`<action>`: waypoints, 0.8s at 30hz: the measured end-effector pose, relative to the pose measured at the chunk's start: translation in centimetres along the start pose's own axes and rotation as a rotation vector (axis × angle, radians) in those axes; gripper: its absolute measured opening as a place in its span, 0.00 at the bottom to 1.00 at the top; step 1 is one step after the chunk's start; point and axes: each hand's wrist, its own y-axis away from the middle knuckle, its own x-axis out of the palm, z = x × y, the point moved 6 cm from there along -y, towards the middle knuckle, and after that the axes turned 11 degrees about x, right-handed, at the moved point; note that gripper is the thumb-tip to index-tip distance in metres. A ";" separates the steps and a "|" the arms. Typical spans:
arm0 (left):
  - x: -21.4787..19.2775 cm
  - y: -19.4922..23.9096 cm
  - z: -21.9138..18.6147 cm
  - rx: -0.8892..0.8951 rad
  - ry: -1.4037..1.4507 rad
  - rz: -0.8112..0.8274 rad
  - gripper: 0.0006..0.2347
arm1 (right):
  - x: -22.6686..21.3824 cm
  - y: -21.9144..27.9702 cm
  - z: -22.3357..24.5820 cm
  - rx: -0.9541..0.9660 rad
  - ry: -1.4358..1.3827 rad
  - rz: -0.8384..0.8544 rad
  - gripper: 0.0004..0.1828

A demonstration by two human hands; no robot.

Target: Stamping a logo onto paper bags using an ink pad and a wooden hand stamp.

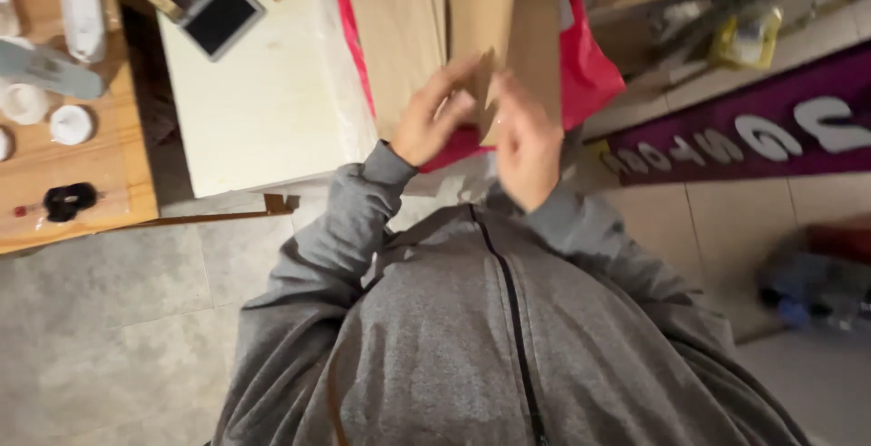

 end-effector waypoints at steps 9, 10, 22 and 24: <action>-8.7 1.5 0.4 -0.349 1.511 -0.677 0.41 | 6.8 4.8 11.8 -0.506 0.070 0.565 0.19; -9.8 2.9 0.9 -0.323 1.498 -0.716 0.41 | 7.5 5.2 12.1 -0.534 0.052 0.593 0.19; -27.1 25.5 0.5 -0.256 0.187 -1.274 0.21 | 19.6 3.8 4.1 0.601 -0.691 0.801 0.18; -29.0 27.0 0.7 -0.193 -0.110 -1.222 0.23 | 23.0 3.8 2.5 0.662 -0.661 0.893 0.27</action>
